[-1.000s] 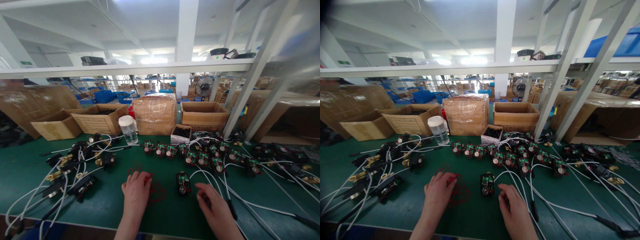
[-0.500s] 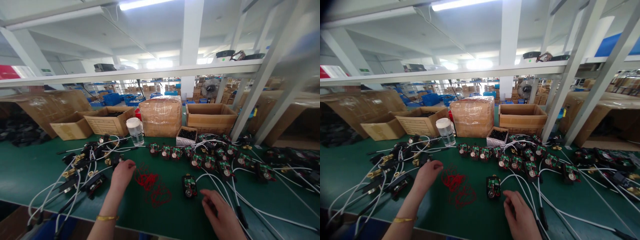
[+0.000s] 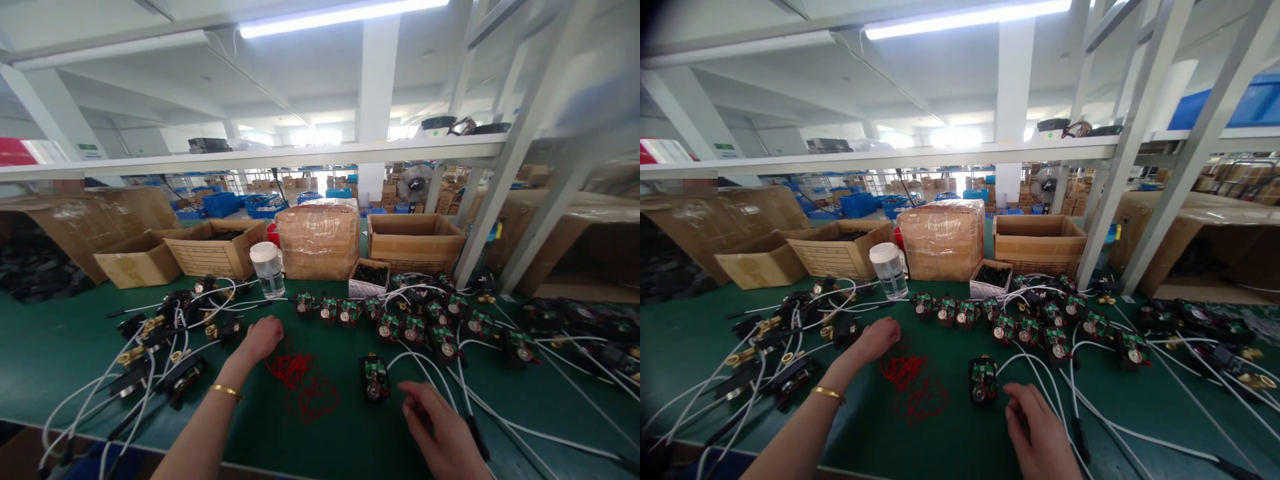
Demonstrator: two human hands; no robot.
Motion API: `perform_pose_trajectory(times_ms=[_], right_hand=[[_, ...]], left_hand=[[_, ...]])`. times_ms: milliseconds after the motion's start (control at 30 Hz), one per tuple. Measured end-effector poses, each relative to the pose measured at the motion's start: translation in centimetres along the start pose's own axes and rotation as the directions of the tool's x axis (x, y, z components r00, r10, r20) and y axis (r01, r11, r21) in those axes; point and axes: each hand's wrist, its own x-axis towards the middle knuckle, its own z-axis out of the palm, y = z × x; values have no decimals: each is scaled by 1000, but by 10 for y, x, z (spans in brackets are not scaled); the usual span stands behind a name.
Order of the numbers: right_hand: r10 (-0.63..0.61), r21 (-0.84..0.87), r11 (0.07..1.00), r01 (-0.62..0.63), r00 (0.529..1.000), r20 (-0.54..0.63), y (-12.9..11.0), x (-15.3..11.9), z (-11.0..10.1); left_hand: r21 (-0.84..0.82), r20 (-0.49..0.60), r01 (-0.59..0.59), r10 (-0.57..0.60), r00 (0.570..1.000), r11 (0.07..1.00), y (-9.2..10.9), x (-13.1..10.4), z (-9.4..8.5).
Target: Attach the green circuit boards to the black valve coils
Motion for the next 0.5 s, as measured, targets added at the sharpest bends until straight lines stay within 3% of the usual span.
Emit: perform_pose_trajectory(times_ms=[167, 400, 500], right_hand=[[-12, -2, 1000, 12, 1000, -10, -1, 1, -1], [-12, 10, 1000, 12, 1000, 0, -9, 3, -7], [-30, 32, 999, 29, 999, 14, -9, 3, -5]], left_hand=[[-76, -28, -62, 60, 998, 995, -4, -7, -3], [-149, -145, -105, 83, 986, 983, -9, -13, -24], [-123, -128, -111, 95, 987, 986, -11, -9, -23]])
